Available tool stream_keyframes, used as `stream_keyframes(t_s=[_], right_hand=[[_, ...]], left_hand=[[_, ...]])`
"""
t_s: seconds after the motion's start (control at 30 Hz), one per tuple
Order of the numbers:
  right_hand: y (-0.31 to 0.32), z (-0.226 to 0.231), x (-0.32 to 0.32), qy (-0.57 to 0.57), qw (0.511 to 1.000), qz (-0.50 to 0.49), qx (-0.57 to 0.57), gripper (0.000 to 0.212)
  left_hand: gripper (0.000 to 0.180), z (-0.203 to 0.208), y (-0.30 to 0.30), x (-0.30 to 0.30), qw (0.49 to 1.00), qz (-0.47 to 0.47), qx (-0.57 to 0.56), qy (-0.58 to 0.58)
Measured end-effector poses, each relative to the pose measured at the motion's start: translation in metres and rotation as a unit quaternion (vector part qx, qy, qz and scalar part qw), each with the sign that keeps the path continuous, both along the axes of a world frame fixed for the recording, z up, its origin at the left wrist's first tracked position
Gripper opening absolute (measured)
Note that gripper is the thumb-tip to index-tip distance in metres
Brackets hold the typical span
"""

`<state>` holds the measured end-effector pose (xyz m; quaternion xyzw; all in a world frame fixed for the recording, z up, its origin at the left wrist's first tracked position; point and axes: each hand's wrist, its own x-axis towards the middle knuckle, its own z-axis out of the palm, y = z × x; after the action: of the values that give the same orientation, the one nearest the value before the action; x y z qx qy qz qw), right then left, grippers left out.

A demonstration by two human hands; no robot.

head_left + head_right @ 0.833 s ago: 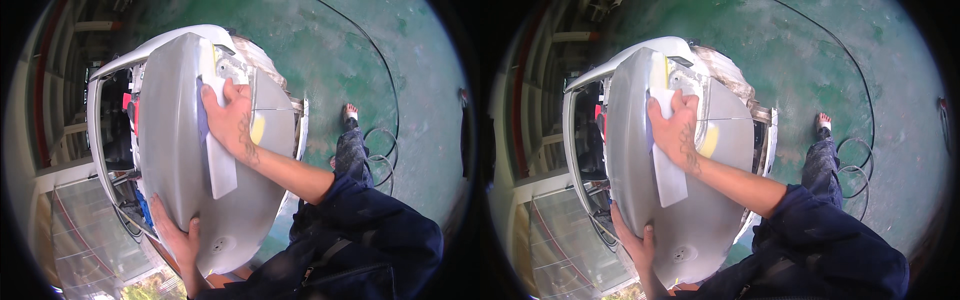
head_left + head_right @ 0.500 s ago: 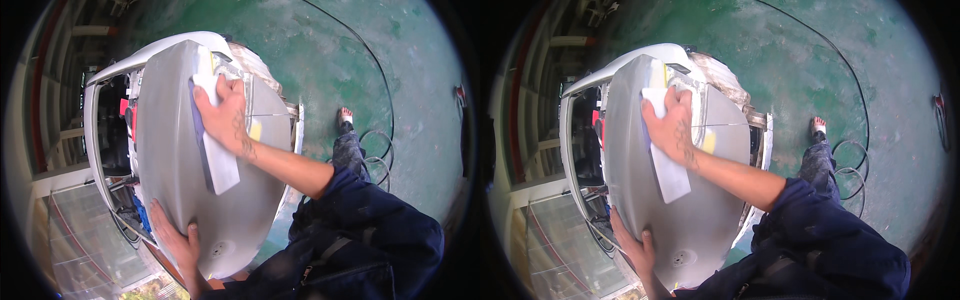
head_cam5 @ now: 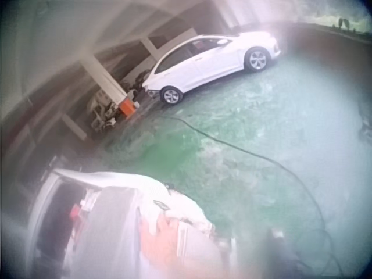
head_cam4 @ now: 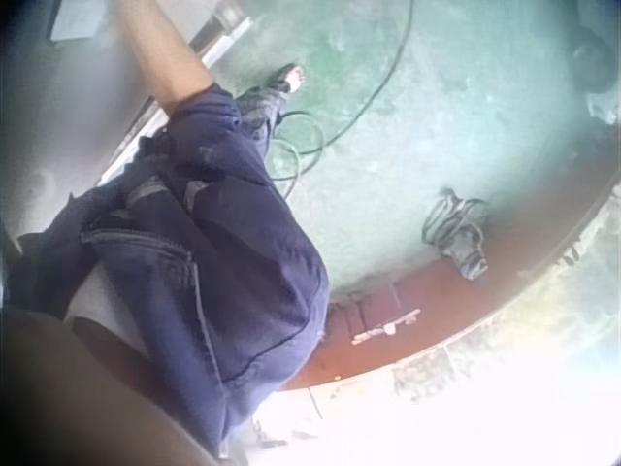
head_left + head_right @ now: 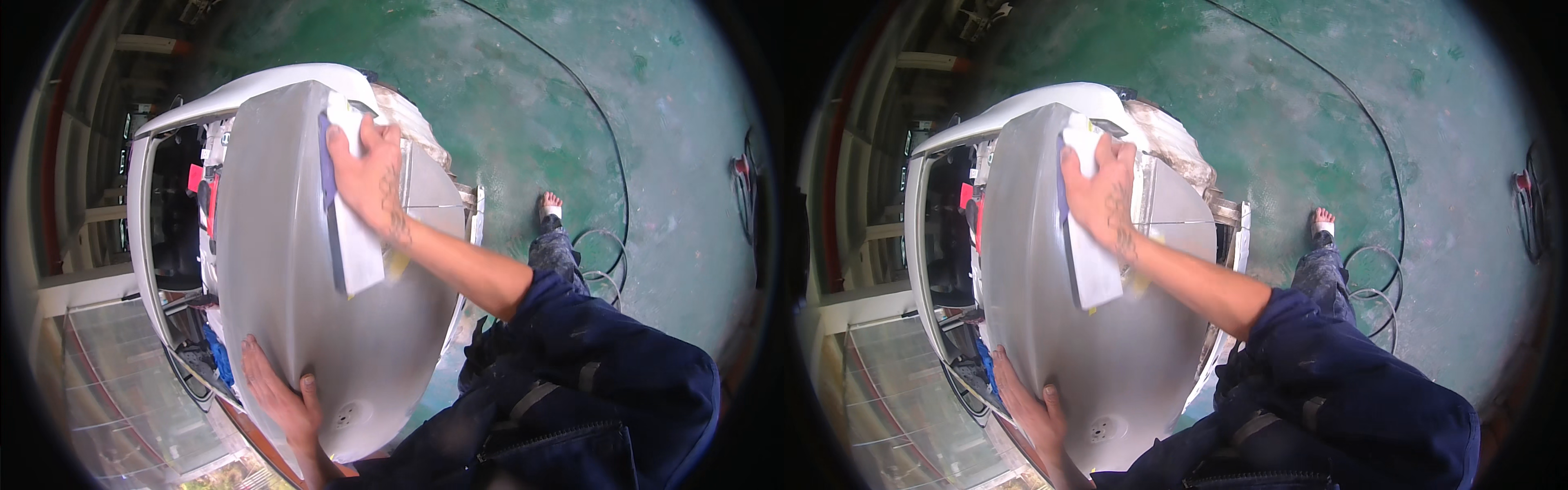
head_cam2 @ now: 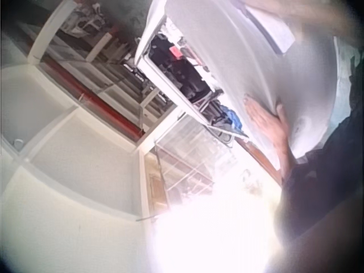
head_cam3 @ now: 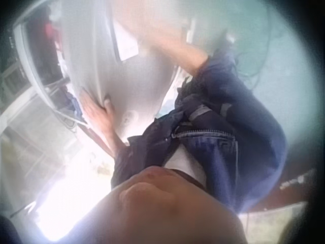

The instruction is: The person sands a white car bumper with a sanding block, focusing on a taped-off section. They repeatedly rub the surface, pause to feel the texture, and later use an air blower to remove dust before applying more masking tape.

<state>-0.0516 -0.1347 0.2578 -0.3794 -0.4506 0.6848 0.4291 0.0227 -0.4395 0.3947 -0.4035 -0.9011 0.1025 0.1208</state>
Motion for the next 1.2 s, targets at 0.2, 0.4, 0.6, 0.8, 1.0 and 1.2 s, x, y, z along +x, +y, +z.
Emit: stream_keyframes(t_s=[0.2,0.4,0.6,0.8,1.0,1.2], right_hand=[[-0.016,0.002,0.019,-0.006,0.997,-0.007,0.081,0.058],[-0.015,0.002,0.007,0.021,0.998,-0.033,0.040,0.055],[0.056,0.004,-0.015,-0.019,1.000,0.018,0.004,0.061],[-0.003,-0.009,0.002,-0.020,0.997,-0.032,0.061,0.059],[0.136,-0.002,-0.009,0.055,0.976,0.102,-0.184,0.050],[0.018,-0.029,0.137,0.202,0.903,0.331,-0.186,0.050]], left_hand=[[0.082,0.003,0.009,-0.003,1.000,-0.009,0.013,-0.003],[0.081,0.001,0.003,-0.003,1.000,-0.007,0.005,0.016],[0.078,0.001,0.007,0.002,1.000,-0.010,0.011,0.019],[0.077,-0.001,0.006,-0.001,0.998,-0.017,0.011,0.062],[0.075,-0.006,0.002,-0.003,0.988,-0.026,0.063,0.139],[0.070,-0.058,0.002,0.079,0.956,-0.099,0.275,0.026]])
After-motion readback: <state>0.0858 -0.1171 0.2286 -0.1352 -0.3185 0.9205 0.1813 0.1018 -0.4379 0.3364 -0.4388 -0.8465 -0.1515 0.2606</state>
